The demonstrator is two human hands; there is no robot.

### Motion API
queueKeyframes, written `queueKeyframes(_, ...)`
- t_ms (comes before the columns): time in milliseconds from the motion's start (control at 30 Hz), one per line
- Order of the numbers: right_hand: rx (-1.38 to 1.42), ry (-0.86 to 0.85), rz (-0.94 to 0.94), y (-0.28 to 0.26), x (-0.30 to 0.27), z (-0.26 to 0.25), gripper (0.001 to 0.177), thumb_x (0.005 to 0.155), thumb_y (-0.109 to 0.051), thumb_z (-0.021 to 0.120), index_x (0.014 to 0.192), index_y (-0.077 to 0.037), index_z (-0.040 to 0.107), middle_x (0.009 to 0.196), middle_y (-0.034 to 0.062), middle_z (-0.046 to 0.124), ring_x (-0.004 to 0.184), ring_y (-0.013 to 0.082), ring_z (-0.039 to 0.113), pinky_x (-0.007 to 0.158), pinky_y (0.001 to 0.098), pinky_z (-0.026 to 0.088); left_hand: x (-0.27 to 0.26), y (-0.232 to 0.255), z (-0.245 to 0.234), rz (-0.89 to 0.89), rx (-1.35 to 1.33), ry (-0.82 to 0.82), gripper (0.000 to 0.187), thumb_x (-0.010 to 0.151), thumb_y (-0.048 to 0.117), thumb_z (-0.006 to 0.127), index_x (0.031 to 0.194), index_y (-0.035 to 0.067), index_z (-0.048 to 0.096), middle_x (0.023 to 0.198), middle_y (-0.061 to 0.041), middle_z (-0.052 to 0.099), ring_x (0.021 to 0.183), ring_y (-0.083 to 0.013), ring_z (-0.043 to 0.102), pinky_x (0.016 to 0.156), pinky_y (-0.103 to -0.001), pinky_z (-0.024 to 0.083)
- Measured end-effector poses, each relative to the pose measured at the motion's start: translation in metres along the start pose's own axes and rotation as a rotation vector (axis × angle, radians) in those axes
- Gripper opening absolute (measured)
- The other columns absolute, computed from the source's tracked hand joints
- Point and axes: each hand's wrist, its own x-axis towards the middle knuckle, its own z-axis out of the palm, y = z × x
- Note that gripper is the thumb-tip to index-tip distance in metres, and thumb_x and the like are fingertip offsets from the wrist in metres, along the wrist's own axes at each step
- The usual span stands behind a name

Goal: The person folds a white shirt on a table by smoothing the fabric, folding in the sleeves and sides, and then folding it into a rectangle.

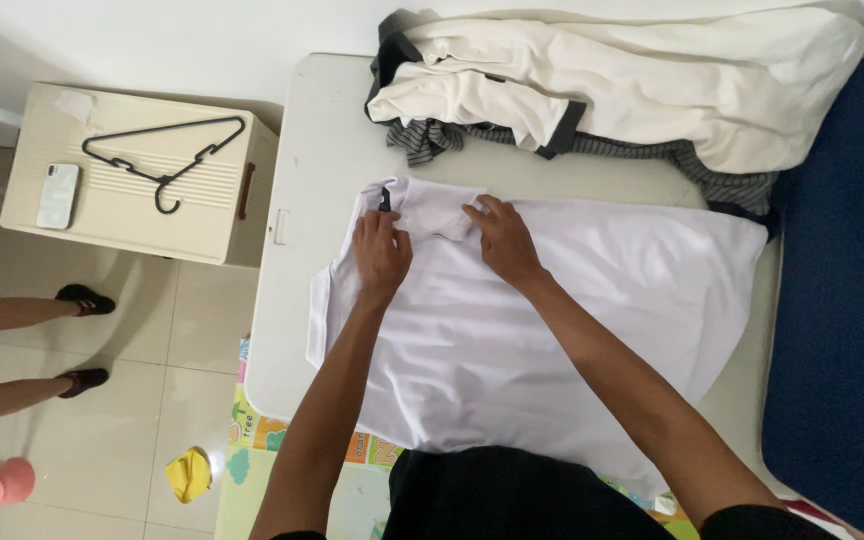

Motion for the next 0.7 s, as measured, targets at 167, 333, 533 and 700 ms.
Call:
queueKeyframes(167, -0.030, -0.006, 0.000, 0.003, 0.009, 0.012, 0.028, 0.086, -0.001, 0.068, 0.112, -0.007, 0.075, 0.123, 0.0102, 0.063, 0.103, 0.0307, 0.059, 0.090, 0.0425, 0.052, -0.001, -0.016, 0.002, -0.161, -0.014, 0.045, 0.033, 0.088, 0.023, 0.073, 0.110, -0.002, 0.065, 0.108, -0.021, 0.063, 0.101, -0.0421, 0.059, 0.086, -0.053, 0.048)
queueKeyframes(333, 0.206, -0.053, 0.371, 0.010, 0.038, 0.010, 0.021, 0.089, -0.010, 0.073, 0.109, -0.001, 0.074, 0.109, 0.0160, 0.062, 0.082, 0.0222, 0.065, 0.076, 0.0361, 0.056, 0.034, -0.019, 0.008, -0.416, -0.050, -0.218, 0.027, 0.091, 0.028, 0.066, 0.092, 0.001, 0.067, 0.097, -0.022, 0.068, 0.090, -0.0416, 0.065, 0.082, -0.052, 0.051)
queueKeyframes(533, 0.881, 0.062, 0.558, 0.026, 0.085, -0.001, 0.045, 0.098, -0.006, 0.056, 0.143, 0.001, 0.052, 0.125, 0.0271, 0.068, 0.113, 0.0257, 0.072, 0.091, 0.0363, 0.063, 0.097, 0.011, -0.024, -0.568, -0.844, -0.096, 0.045, 0.107, 0.035, 0.050, 0.131, -0.002, 0.045, 0.132, -0.031, 0.053, 0.117, -0.0433, 0.058, 0.095, -0.050, 0.054)
queueKeyframes(700, 0.703, 0.192, 0.206, 0.009, 0.059, 0.003, 0.080, 0.098, -0.003, 0.059, 0.159, 0.002, 0.008, 0.163, 0.0283, 0.027, 0.152, 0.0361, 0.030, 0.118, 0.0412, 0.036, 0.058, 0.010, -0.012, -0.127, -0.605, 0.017, 0.061, 0.107, 0.028, 0.053, 0.156, -0.003, 0.034, 0.162, -0.028, 0.037, 0.151, -0.0387, 0.037, 0.122, -0.050, 0.034)
